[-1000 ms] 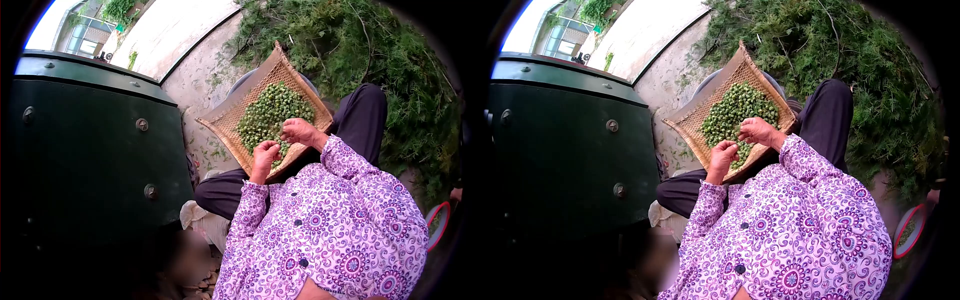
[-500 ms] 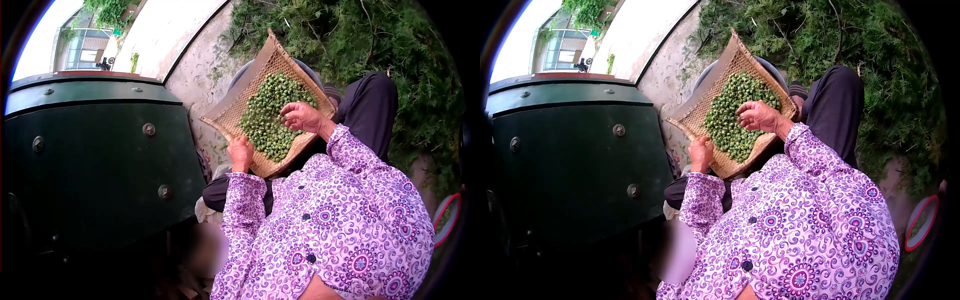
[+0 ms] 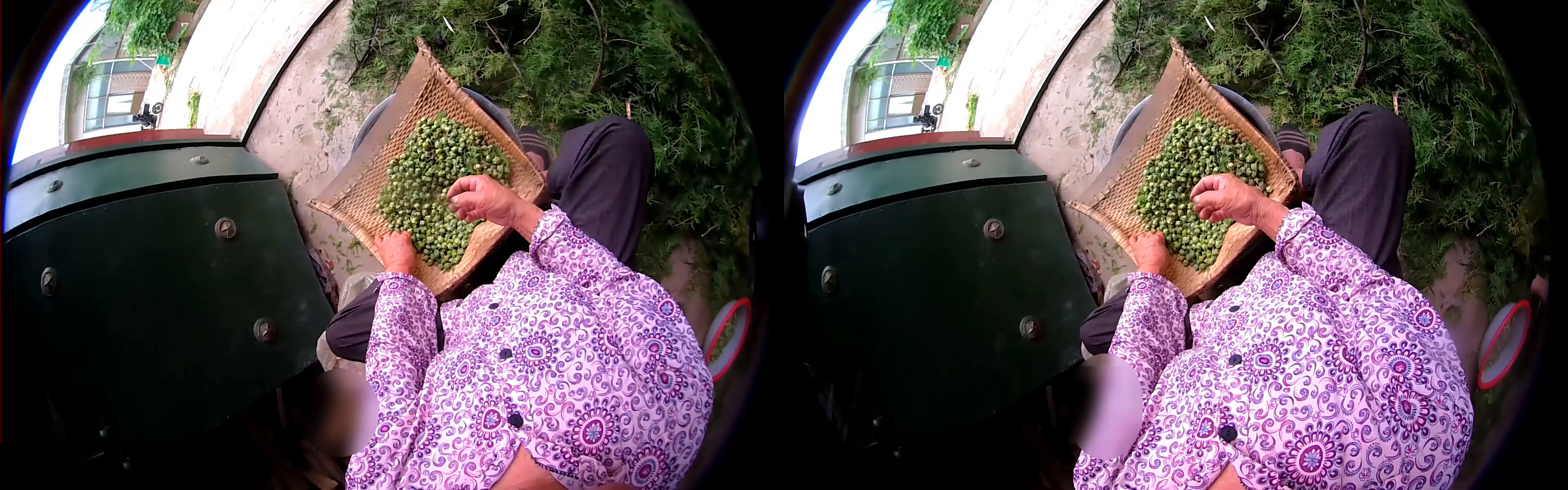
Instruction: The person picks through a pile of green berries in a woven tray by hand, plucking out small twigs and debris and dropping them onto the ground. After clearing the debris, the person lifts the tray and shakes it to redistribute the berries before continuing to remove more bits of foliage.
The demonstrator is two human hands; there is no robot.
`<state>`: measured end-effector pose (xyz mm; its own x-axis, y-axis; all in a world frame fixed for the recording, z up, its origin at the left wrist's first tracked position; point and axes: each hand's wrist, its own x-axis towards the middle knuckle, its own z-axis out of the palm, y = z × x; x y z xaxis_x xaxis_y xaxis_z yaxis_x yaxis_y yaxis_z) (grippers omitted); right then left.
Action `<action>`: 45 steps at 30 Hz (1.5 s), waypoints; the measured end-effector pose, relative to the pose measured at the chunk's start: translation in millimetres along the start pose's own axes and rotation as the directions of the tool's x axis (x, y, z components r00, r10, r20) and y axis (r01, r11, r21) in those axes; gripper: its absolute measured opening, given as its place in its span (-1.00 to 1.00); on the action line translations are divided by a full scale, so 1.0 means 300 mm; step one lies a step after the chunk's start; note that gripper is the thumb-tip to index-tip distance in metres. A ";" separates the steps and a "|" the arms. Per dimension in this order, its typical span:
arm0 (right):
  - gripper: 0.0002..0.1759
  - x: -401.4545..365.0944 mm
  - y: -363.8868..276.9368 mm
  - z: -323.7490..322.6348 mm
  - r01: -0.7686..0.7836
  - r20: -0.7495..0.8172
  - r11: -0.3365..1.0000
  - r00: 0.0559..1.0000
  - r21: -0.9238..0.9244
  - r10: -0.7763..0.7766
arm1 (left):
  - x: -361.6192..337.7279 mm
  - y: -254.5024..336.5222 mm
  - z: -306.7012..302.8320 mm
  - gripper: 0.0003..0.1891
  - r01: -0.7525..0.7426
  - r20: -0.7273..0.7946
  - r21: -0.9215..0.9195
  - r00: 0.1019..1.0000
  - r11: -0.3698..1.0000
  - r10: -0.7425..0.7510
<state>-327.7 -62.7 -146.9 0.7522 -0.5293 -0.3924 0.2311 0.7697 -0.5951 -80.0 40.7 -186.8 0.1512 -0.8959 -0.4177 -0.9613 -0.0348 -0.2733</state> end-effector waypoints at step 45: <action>-0.68 0.128 0.209 0.000 -0.117 -0.003 0.962 0.993 0.248 0.121 | -0.071 0.291 -0.150 -0.83 -0.173 -0.181 -0.983 0.968 0.058 -0.174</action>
<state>-284.4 -34.8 -199.3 0.7728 -0.4332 -0.4637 0.2874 0.8904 -0.3529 -177.4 36.7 -162.8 0.2723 -0.9412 -0.1999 -0.3087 -0.2822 0.9083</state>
